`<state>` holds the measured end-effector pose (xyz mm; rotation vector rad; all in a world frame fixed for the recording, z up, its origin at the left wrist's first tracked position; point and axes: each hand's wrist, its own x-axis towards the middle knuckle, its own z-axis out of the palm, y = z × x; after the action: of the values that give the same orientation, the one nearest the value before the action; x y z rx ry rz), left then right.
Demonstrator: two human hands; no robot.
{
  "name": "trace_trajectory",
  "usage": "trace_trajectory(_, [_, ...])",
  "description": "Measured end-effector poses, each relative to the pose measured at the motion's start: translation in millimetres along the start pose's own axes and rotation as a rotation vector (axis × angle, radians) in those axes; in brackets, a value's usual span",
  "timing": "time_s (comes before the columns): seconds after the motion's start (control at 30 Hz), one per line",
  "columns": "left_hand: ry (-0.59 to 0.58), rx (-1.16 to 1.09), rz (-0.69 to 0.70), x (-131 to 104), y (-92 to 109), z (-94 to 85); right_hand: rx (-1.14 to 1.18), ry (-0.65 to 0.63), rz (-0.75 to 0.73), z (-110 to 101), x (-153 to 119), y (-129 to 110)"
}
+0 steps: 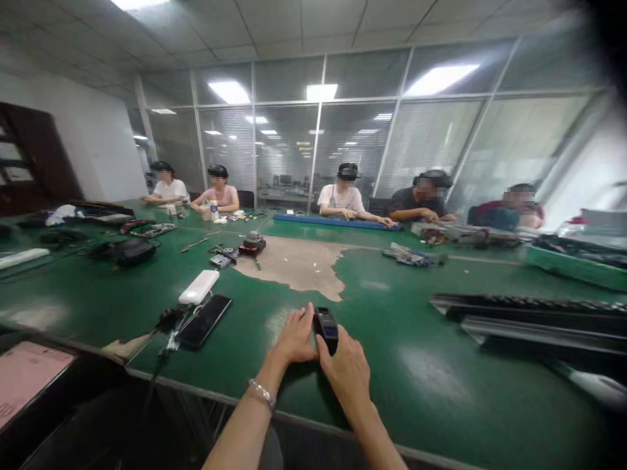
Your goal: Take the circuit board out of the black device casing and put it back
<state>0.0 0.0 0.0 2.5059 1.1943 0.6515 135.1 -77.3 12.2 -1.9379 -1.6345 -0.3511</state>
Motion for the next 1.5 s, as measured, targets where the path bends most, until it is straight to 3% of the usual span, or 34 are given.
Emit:
trace_trajectory(0.23, [-0.024, -0.001, -0.012, -3, 6, -6.1, 0.024, -0.001, -0.003, -4, -4, -3])
trace_trajectory(0.6, [-0.013, -0.008, -0.01, -4, 4, -6.9, 0.123, 0.064, -0.014, 8, -3, -1])
trace_trajectory(0.87, [-0.07, 0.026, -0.056, -1, 2, -6.7, 0.228, 0.148, 0.05, -20, 18, -3])
trace_trajectory(1.07, [-0.087, 0.055, -0.077, -1, 6, -9.8, 0.205, 0.191, 0.143, -34, 30, 25])
trace_trajectory(1.3, [-0.085, 0.051, -0.071, -2, 9, -15.0, 0.079, 0.084, 0.164, -12, 13, 62])
trace_trajectory(1.5, [-0.084, 0.05, -0.069, -3, 10, -16.4, 0.012, 0.016, 0.147, -1, 5, 71])
